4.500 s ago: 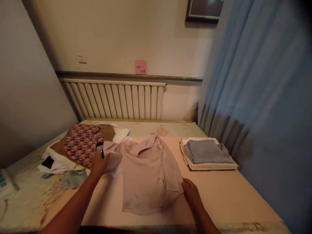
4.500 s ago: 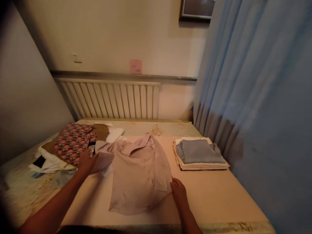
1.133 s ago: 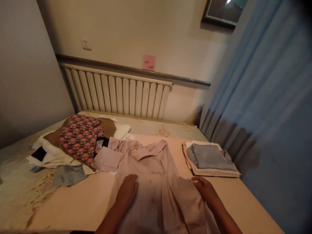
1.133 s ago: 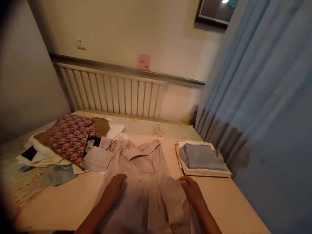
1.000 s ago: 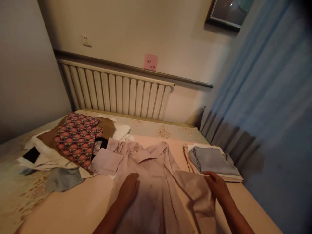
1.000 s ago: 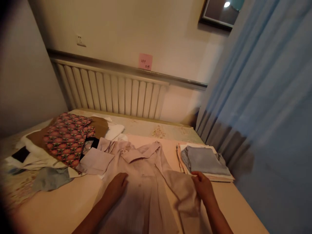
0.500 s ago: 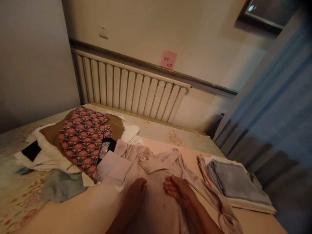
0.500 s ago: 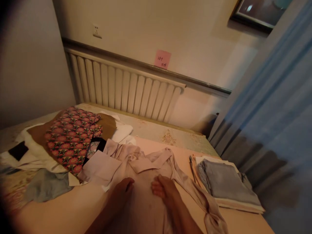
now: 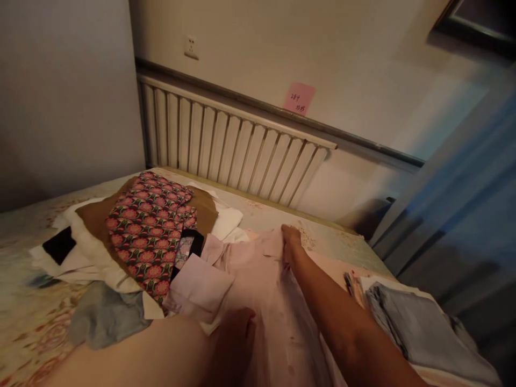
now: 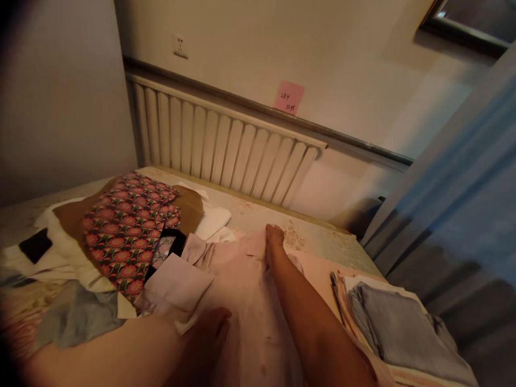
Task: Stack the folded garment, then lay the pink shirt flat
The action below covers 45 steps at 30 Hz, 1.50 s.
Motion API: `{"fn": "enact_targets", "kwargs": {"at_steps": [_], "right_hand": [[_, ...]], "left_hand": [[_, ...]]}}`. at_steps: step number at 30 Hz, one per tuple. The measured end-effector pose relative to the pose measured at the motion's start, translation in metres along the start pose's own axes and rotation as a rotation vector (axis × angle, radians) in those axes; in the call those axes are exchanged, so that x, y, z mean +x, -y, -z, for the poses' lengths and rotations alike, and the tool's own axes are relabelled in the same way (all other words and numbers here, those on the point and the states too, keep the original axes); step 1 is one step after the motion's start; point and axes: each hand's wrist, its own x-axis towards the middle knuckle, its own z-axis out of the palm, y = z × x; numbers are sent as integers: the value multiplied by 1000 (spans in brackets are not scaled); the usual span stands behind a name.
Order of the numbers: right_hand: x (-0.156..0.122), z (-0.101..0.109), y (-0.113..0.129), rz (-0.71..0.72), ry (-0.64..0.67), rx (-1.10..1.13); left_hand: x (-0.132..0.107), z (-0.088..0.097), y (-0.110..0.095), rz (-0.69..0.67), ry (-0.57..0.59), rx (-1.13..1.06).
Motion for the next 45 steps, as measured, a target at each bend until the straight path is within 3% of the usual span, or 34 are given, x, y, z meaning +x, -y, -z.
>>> {"fn": "enact_targets", "kwargs": {"at_steps": [3,10,15,21,29,34,37,39,45], "right_hand": [[19,-1,3,8,-38,-205],[22,-10,-10,90,-153,-544],[28,-49,-7,270,17,-649],[25,-91,-20,352,201,-710],[9,-110,-19,446,7,-623],[-7,-123,-19,576,72,-532],[-9,-110,-27,601,59,-512],[-4,-86,-36,561,7,-525],[13,35,-82,253,-243,-642]], "left_hand": [[0,-2,1,10,31,-36],[-5,-2,-3,17,48,3],[-4,0,-7,16,85,51],[-5,3,-10,16,129,67],[-1,0,-8,-6,128,94],[-2,0,-7,-12,146,102],[-3,-1,-5,-24,124,78],[-3,-3,-3,-29,109,69],[0,-5,-1,-22,84,60]]}}
